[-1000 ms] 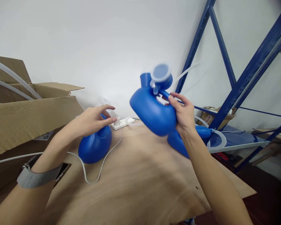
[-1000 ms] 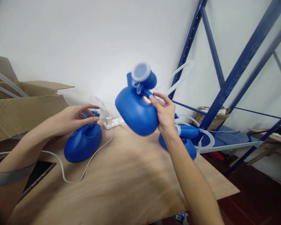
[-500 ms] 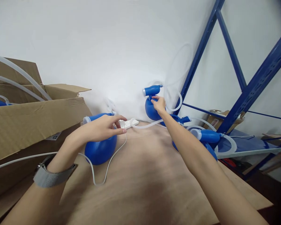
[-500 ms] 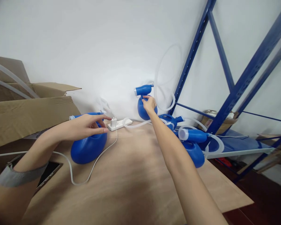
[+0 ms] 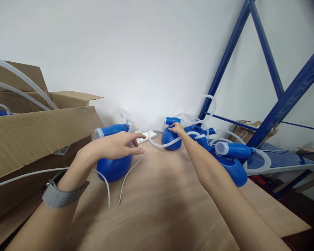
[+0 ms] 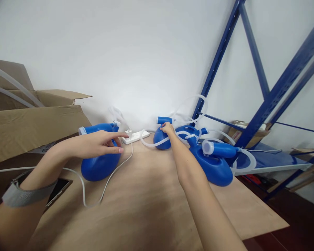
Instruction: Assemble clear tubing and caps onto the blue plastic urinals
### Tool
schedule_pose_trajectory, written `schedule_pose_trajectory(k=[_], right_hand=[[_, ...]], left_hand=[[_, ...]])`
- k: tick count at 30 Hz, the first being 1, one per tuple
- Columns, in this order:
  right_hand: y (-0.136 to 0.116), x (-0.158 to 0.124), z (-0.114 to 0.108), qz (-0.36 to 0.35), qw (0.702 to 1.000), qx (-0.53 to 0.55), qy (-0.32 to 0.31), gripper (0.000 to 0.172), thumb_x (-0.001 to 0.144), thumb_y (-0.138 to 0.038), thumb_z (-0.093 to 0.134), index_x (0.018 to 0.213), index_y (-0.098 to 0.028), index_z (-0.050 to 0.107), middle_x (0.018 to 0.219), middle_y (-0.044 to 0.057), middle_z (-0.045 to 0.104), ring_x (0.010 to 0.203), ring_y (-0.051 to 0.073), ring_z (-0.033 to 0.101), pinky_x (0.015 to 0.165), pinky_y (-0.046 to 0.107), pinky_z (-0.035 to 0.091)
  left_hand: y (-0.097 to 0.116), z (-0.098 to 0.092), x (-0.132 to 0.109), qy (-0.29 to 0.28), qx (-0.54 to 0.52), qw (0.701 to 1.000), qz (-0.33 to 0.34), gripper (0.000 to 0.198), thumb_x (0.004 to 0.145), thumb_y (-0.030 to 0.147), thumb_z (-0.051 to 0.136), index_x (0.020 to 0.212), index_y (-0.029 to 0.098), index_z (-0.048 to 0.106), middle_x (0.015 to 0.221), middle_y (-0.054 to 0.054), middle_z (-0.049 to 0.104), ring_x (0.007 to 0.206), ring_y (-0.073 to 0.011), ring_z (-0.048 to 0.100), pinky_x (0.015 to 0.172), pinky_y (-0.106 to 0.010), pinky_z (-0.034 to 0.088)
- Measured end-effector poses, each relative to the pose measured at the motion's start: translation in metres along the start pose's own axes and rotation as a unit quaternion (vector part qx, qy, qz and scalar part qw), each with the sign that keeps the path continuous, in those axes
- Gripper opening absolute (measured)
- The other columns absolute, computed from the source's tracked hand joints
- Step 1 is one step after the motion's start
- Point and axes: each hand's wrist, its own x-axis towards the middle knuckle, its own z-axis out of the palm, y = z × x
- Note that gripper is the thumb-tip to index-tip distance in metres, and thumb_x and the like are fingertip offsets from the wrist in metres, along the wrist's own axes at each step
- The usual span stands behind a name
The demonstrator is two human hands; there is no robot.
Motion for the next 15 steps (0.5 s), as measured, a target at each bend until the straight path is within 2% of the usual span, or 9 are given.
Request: schedule_pose_trajectory(k=[2,4,6,8,10,11,13,15], right_hand=[[-0.007,-0.003,-0.004,-0.005,0.999,-0.007,-0.033,0.027,0.077,-0.033,0.080,0.095,-0.013,0.074,0.084,0.008,0.076,0.078,0.022,0.070,0.076,0.032,0.055],[-0.018,-0.006,-0.016,-0.026,0.998,-0.012,-0.060,0.027,0.075,-0.037,0.083,0.086,-0.013,0.074,0.079,0.009,0.076,0.074,0.023,0.070,0.076,0.034,0.055],[-0.026,-0.012,-0.040,-0.065,0.996,-0.016,-0.066,0.032,0.073,-0.042,0.085,0.085,-0.014,0.075,0.081,0.010,0.077,0.079,0.025,0.071,0.082,0.037,0.055],[-0.023,-0.025,-0.075,-0.109,0.993,-0.018,-0.041,0.042,0.077,-0.050,0.081,0.099,-0.015,0.075,0.094,0.011,0.078,0.089,0.027,0.071,0.092,0.039,0.053],[-0.002,-0.045,-0.118,-0.142,0.990,-0.027,-0.004,0.055,0.083,-0.062,0.071,0.119,-0.019,0.071,0.104,0.011,0.077,0.094,0.030,0.071,0.097,0.045,0.051],[0.016,-0.058,-0.140,-0.163,0.984,-0.067,0.025,0.060,0.081,-0.067,0.070,0.121,-0.022,0.070,0.100,0.011,0.077,0.090,0.031,0.072,0.095,0.049,0.052],[0.061,-0.082,-0.180,-0.149,0.979,-0.132,0.053,0.065,0.068,-0.070,0.080,0.114,-0.025,0.073,0.089,0.013,0.075,0.091,0.041,0.072,0.094,0.061,0.050],[0.109,-0.105,-0.205,-0.114,0.975,-0.180,0.065,0.062,0.052,-0.069,0.089,0.097,-0.028,0.077,0.084,0.016,0.073,0.090,0.050,0.070,0.093,0.071,0.047]], left_hand=[[-0.002,0.001,0.001,-0.004,-0.001,1.000,-0.008,0.069,0.086,0.061,0.057,0.146,0.027,0.053,0.116,-0.006,0.075,0.094,-0.0251,0.071,0.079,-0.030,0.051],[-0.004,0.002,0.002,-0.001,-0.005,1.000,-0.009,0.069,0.085,0.063,0.058,0.145,0.028,0.054,0.115,-0.006,0.075,0.094,-0.0253,0.071,0.079,-0.030,0.051],[-0.008,0.004,0.003,-0.002,-0.006,1.000,-0.006,0.069,0.085,0.063,0.057,0.144,0.027,0.055,0.115,-0.007,0.075,0.095,-0.0252,0.070,0.079,-0.030,0.051],[-0.012,0.005,0.004,-0.008,-0.003,1.000,-0.006,0.070,0.085,0.063,0.057,0.144,0.027,0.054,0.116,-0.007,0.075,0.096,-0.0252,0.070,0.079,-0.030,0.051],[-0.016,0.006,0.006,-0.012,-0.001,1.000,-0.010,0.072,0.084,0.063,0.058,0.145,0.026,0.054,0.117,-0.008,0.074,0.098,-0.0256,0.070,0.079,-0.030,0.051],[-0.018,0.007,0.006,-0.014,-0.001,1.000,-0.013,0.073,0.083,0.063,0.058,0.145,0.025,0.053,0.117,-0.008,0.074,0.098,-0.0260,0.070,0.079,-0.030,0.050],[-0.020,0.008,0.007,-0.022,-0.004,1.000,-0.019,0.074,0.083,0.063,0.059,0.146,0.024,0.052,0.117,-0.008,0.074,0.099,-0.0267,0.069,0.079,-0.031,0.050],[-0.020,0.009,0.009,-0.026,0.001,1.000,-0.015,0.073,0.083,0.061,0.059,0.146,0.024,0.052,0.120,-0.009,0.073,0.100,-0.0268,0.070,0.082,-0.031,0.050]])
